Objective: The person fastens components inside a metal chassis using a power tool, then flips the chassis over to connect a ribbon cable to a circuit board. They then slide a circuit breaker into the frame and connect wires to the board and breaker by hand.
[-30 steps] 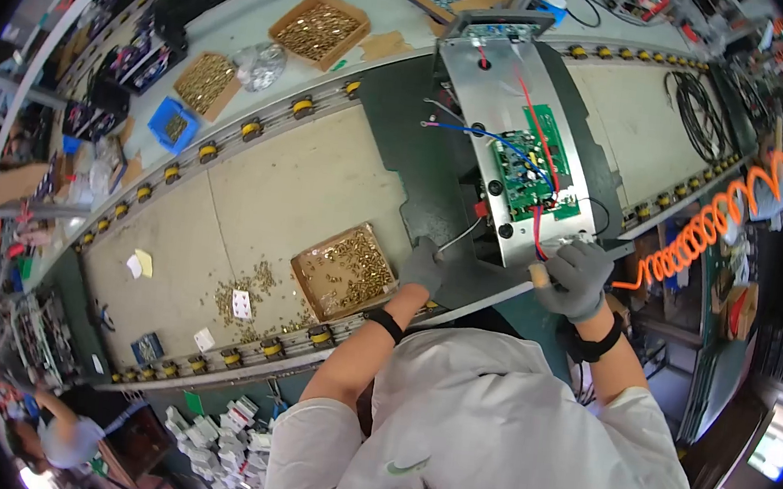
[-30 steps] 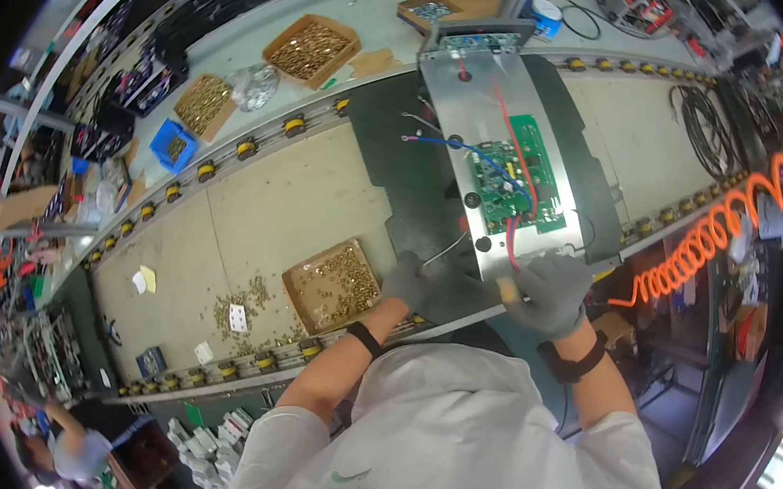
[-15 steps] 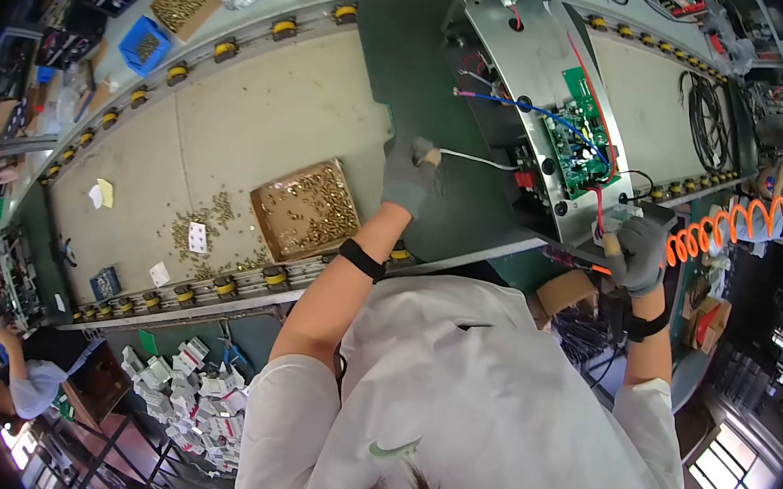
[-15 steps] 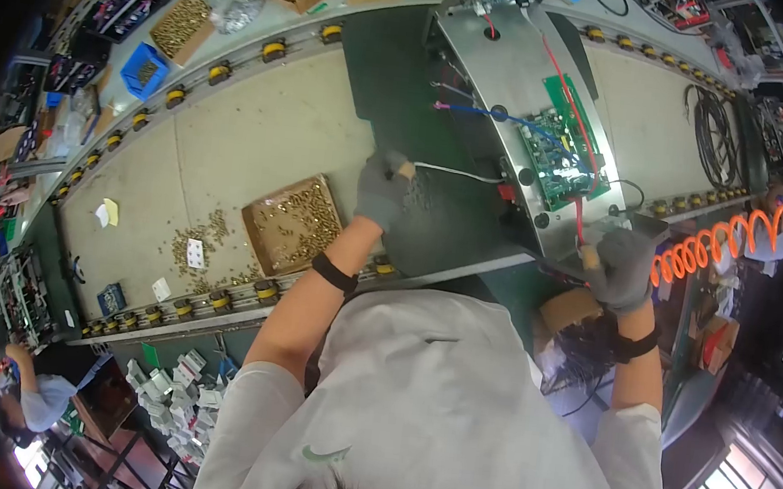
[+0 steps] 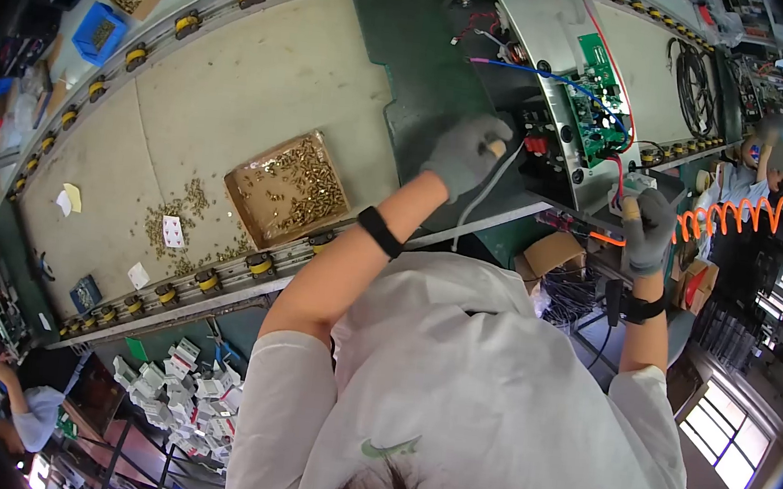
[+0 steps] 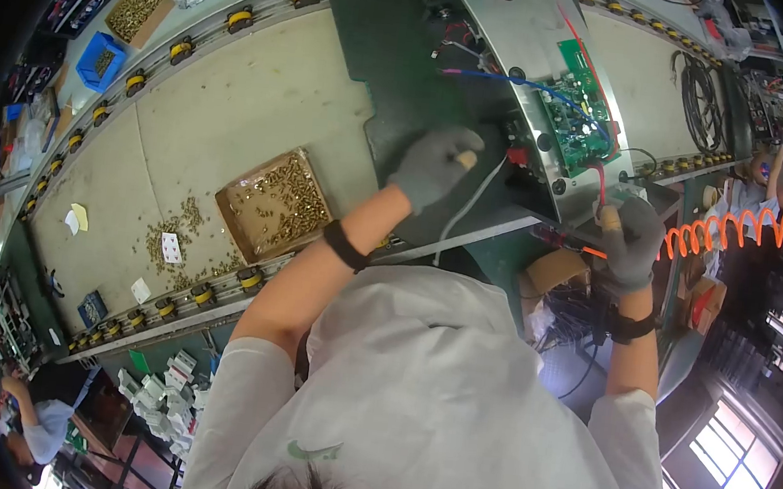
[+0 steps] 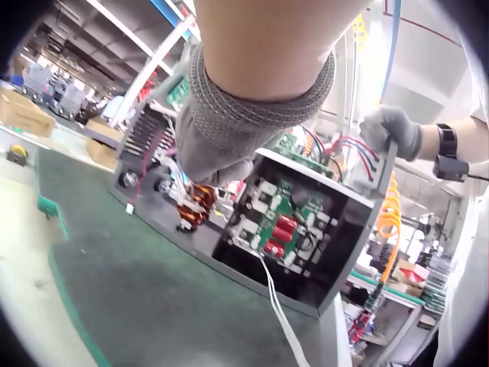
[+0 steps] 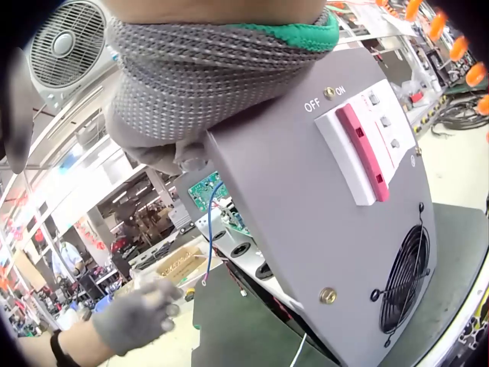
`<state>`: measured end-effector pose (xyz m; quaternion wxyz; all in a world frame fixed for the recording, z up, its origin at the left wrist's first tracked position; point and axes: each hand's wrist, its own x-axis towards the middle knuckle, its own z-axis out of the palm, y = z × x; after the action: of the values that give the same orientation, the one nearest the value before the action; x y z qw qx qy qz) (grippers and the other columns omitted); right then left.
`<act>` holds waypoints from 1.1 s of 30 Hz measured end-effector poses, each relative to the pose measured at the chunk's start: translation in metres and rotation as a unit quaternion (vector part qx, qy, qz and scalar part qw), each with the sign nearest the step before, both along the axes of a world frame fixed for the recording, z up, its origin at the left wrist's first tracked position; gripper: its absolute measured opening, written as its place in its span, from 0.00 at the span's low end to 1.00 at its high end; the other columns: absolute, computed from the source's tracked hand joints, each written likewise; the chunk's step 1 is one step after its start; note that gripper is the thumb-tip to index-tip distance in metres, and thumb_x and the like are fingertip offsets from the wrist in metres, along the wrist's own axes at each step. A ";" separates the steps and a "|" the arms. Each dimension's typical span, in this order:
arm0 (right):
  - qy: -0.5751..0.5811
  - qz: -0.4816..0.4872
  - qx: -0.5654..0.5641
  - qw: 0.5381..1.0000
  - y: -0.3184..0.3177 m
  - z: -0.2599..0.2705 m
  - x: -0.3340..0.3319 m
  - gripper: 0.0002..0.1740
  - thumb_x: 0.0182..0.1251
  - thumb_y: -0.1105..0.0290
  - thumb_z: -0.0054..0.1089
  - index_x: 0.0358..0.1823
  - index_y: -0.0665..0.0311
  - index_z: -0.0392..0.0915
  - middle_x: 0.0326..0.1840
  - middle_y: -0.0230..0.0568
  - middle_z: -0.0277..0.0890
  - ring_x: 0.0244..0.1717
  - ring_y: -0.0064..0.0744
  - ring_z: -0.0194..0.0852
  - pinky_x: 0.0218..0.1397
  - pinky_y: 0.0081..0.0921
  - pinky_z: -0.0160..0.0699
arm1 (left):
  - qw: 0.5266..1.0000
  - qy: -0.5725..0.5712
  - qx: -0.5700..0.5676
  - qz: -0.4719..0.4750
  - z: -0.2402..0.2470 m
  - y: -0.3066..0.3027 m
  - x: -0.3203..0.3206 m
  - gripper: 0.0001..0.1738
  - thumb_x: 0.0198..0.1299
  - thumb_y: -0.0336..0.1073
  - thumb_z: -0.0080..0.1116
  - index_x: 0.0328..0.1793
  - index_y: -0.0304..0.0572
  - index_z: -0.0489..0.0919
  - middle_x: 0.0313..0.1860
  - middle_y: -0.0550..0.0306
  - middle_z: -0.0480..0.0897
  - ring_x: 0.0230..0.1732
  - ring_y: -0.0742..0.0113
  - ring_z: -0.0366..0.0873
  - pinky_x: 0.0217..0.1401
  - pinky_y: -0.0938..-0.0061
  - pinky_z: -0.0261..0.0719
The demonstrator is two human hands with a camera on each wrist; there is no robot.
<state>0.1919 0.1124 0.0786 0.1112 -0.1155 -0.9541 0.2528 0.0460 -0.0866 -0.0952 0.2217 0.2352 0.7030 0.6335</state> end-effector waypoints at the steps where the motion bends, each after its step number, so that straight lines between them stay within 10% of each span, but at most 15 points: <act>1: 0.000 -0.002 0.002 1.000 0.001 -0.001 0.001 0.11 0.56 0.74 0.58 0.18 0.70 0.73 0.17 0.41 0.66 0.21 0.36 0.62 0.27 0.31 0.59 | 0.995 -0.074 -0.025 -0.057 -0.015 0.015 0.008 0.12 0.58 0.32 0.59 0.48 0.42 0.80 0.42 0.54 0.81 0.38 0.70 0.78 0.44 0.75 0.77; 8: 0.022 -0.001 0.025 0.999 -0.001 0.001 -0.003 0.08 0.56 0.75 0.58 0.21 0.70 0.77 0.17 0.40 0.67 0.21 0.36 0.64 0.27 0.31 0.60 | 0.921 -0.271 -0.182 -0.214 -0.035 0.111 0.041 0.23 0.51 0.46 0.67 0.48 0.38 0.79 0.40 0.48 0.84 0.42 0.60 0.81 0.45 0.70 0.76; 12: 0.018 -0.014 0.039 0.999 0.009 -0.002 0.005 0.07 0.56 0.74 0.59 0.22 0.69 0.77 0.17 0.40 0.67 0.20 0.36 0.64 0.26 0.31 0.60 | 0.852 -0.517 -0.068 -0.034 -0.036 0.130 0.059 0.18 0.50 0.40 0.69 0.44 0.39 0.80 0.32 0.56 0.82 0.27 0.68 0.77 0.32 0.70 0.72; 18: 0.042 -0.015 0.052 0.998 0.010 -0.003 0.005 0.07 0.54 0.74 0.59 0.20 0.69 0.75 0.16 0.40 0.62 0.20 0.37 0.60 0.26 0.31 0.57 | 0.847 -0.523 -0.017 -0.097 -0.059 0.114 0.048 0.16 0.52 0.37 0.65 0.47 0.41 0.81 0.32 0.50 0.83 0.31 0.61 0.81 0.34 0.68 0.77; 20: 0.028 -0.018 0.051 0.998 0.011 -0.003 0.005 0.06 0.54 0.74 0.59 0.22 0.68 0.76 0.16 0.40 0.63 0.20 0.37 0.60 0.26 0.31 0.58 | 0.933 -0.238 -0.206 -0.175 -0.063 0.109 0.035 0.15 0.52 0.39 0.61 0.46 0.43 0.83 0.38 0.43 0.84 0.38 0.49 0.83 0.42 0.63 0.79; 24: 0.041 -0.018 0.040 0.998 0.010 -0.003 0.004 0.06 0.54 0.73 0.59 0.22 0.68 0.78 0.15 0.39 0.60 0.18 0.36 0.58 0.24 0.31 0.55 | 0.922 -0.004 -0.345 -0.179 0.008 0.066 0.014 0.14 0.53 0.42 0.60 0.40 0.44 0.85 0.45 0.41 0.82 0.45 0.47 0.81 0.50 0.63 0.78; 30: 0.066 -0.013 0.066 0.996 0.017 -0.011 0.007 0.08 0.53 0.72 0.61 0.21 0.68 0.78 0.14 0.38 0.59 0.16 0.33 0.56 0.21 0.30 0.51 | 0.964 -0.053 -0.163 -0.204 -0.046 0.027 0.017 0.14 0.57 0.42 0.59 0.46 0.45 0.84 0.44 0.44 0.83 0.46 0.48 0.81 0.52 0.63 0.77; 33: 0.047 -0.030 0.046 0.997 0.013 -0.008 0.007 0.09 0.54 0.72 0.62 0.20 0.69 0.77 0.13 0.37 0.58 0.16 0.31 0.55 0.21 0.29 0.50 | 0.924 -0.161 -0.261 -0.226 -0.002 0.050 0.023 0.16 0.59 0.44 0.56 0.47 0.45 0.83 0.44 0.44 0.83 0.48 0.48 0.80 0.52 0.65 0.76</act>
<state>0.1987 0.1257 0.0709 0.1685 -0.1270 -0.9546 0.2100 0.0689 -0.0370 -0.0968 0.5233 0.2163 0.7263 0.3897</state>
